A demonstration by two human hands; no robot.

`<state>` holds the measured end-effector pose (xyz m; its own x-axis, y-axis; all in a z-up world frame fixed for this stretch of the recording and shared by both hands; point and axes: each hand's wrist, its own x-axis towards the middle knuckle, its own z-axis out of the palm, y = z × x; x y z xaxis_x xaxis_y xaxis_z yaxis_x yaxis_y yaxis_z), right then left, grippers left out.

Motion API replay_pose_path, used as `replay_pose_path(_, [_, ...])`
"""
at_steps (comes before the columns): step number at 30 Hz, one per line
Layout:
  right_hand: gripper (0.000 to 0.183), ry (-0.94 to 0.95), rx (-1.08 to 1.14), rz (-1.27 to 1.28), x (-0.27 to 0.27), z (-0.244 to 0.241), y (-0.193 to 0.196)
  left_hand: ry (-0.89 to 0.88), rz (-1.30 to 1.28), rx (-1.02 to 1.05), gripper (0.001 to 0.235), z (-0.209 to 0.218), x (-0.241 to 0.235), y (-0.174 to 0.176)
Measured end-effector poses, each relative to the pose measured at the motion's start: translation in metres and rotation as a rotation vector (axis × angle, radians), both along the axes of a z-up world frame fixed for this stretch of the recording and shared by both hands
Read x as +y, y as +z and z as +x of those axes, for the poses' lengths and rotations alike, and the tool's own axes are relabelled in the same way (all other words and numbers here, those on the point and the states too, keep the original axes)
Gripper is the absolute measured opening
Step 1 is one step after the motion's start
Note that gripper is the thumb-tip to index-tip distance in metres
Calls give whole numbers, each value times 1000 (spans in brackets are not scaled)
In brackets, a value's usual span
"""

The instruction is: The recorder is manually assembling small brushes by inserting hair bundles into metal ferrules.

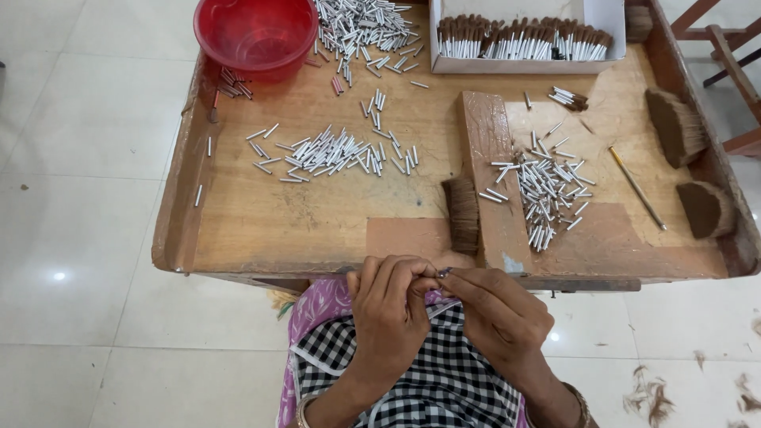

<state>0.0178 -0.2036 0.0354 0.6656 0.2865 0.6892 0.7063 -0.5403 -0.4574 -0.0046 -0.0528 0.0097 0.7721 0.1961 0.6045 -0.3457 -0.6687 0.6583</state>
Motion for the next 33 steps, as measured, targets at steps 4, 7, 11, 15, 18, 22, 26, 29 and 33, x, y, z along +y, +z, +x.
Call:
replay_pose_path(4, [32,62,13,20,4,0,1,25,0,13,12,1,2,0])
replay_pose_path(7, [33,0,-19,13,3,-1,1,-11,-16,0,12,1,1,1])
replay_pose_path(11, [38,32,94,21,3,-1,6,-14,-20,11,10,3,2,-1])
replay_pose_path(15, [29,-65,-1,49,1,0,4,-53,-45,20,10,3,0,-1])
replay_pose_path(18, [26,-104,-115,43,-1,-1,-6,-72,-53,44,10,1,-4,-1])
replay_pose_path(22, [27,-124,-147,18,-18,5,-11,-129,-90,42,7,3,-11,-14])
replay_pose_path(26, [18,-317,-63,-119,-38,18,6,-159,-39,66,27,13,-19,-8])
replay_pose_path(29, [18,-441,-59,-270,-35,29,8,-207,17,90,53,16,-26,-15])
replay_pose_path(33, [16,-345,34,-447,-14,37,1,-216,30,127,60,14,-29,-19])
